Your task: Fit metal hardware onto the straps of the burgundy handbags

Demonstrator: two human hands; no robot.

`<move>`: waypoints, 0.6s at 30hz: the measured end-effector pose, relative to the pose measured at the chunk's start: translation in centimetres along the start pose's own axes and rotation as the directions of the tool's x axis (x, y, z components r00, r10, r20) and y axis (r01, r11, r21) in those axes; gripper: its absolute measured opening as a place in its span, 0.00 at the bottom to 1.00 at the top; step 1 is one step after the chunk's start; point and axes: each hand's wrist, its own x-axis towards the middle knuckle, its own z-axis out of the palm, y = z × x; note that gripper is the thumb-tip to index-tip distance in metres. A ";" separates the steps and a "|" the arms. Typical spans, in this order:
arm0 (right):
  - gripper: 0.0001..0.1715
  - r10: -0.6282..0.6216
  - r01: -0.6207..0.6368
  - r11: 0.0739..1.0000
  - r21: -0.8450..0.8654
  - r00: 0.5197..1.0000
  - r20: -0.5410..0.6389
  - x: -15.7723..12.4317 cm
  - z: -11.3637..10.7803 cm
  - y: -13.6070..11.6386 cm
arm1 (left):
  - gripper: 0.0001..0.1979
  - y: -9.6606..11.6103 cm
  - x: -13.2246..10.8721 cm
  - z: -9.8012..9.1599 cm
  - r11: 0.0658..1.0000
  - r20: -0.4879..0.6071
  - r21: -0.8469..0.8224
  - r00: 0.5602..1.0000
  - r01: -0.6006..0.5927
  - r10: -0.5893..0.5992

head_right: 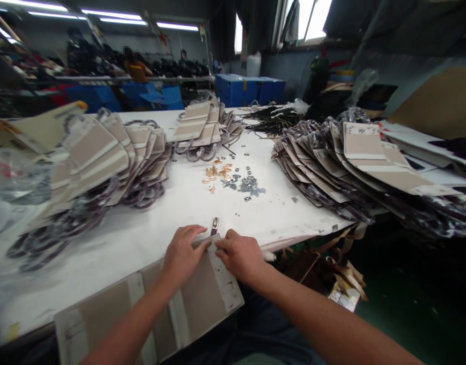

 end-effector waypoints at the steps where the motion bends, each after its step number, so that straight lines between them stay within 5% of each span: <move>1: 0.15 0.014 -0.014 1.000 0.008 1.000 -0.009 -0.1 0.1 0.0 | 0.12 0.0 -1.1 0.0 0.991 -0.038 0.090 0.994 -0.095 0.098; 4: 0.16 0.039 -0.037 0.998 0.041 0.998 -0.039 -0.1 0.3 0.0 | 0.15 -0.4 -4.2 0.5 0.912 -0.032 0.298 0.952 -0.283 0.306; 8: 0.15 0.020 -0.018 0.999 0.029 0.998 -0.051 -0.4 0.5 0.0 | 0.23 -1.0 -6.7 1.1 0.805 0.040 0.476 0.923 -0.354 0.382; 18: 0.21 -0.089 0.093 0.979 -0.182 0.996 0.030 -0.5 0.6 -0.2 | 0.25 -1.9 -6.1 0.6 0.773 0.095 0.507 0.916 -0.382 0.390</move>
